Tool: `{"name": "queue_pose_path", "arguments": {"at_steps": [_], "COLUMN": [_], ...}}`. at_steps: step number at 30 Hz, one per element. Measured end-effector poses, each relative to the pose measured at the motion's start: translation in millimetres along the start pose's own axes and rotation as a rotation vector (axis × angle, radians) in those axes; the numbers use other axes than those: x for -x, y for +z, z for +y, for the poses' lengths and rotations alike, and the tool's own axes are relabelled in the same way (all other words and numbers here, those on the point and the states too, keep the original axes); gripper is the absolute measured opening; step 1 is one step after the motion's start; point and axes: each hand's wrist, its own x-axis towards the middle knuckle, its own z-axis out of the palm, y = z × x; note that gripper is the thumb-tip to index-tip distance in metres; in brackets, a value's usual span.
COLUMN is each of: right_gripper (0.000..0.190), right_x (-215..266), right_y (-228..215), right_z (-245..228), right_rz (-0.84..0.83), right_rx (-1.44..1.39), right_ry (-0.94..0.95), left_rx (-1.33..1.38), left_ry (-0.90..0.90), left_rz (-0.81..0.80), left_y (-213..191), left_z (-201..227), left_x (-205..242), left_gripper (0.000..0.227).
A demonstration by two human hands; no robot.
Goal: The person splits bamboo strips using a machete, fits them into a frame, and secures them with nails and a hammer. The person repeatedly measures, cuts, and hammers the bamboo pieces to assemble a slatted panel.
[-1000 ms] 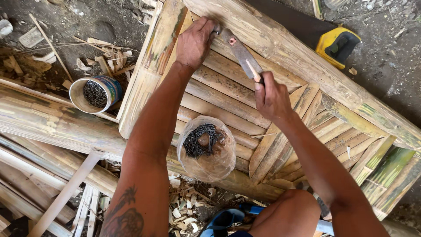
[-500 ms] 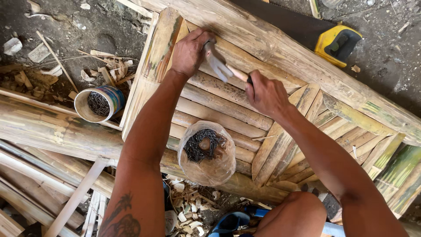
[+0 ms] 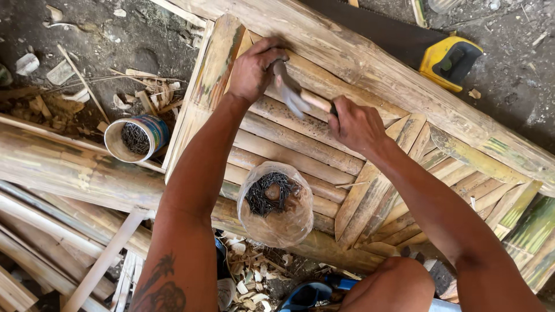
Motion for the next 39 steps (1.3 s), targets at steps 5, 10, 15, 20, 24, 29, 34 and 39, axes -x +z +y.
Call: {"name": "queue_pose_path", "arguments": {"at_steps": [5, 10, 15, 20, 24, 29, 34, 39], "right_gripper": [0.019, 0.015, 0.015, 0.014, 0.019, 0.023, 0.025, 0.027], "right_x": [-2, -11, -5, -2, -7, -5, -3, -6], "right_y": [-10, -10, -6, 6, 5, 1, -3, 5], "right_z": [-4, -3, 7, 8, 5, -1, 4, 7], "right_rz": [-0.077, -0.045, 0.069, -0.042, 0.064, -0.085, 0.293, -0.02], "right_rx": [0.012, 0.052, -0.026, -0.072, -0.142, -0.077, -0.194, -0.092], "right_ry": [0.097, 0.007, -0.091, 0.008, -0.006, 0.129, -0.204, 0.055], "left_rx": [0.0, -0.002, -0.004, -0.034, -0.024, -0.001, -0.021, 0.011], "left_ry": [0.043, 0.025, 0.055, -0.07, 0.026, -0.029, -0.035, -0.119], "left_rz": [0.009, 0.006, 0.03, -0.061, 0.018, -0.022, -0.015, -0.063], "left_y": [0, 1, 0, -6, -8, -3, 4, 6], "left_z": [7, 4, 8, 17, 19, 11, 2, 2], "left_x": [6, 1, -6, -2, -8, 1, -4, 5], "left_gripper": [0.029, 0.029, 0.027, 0.022, 0.028, 0.022, 0.027, 0.025]}}
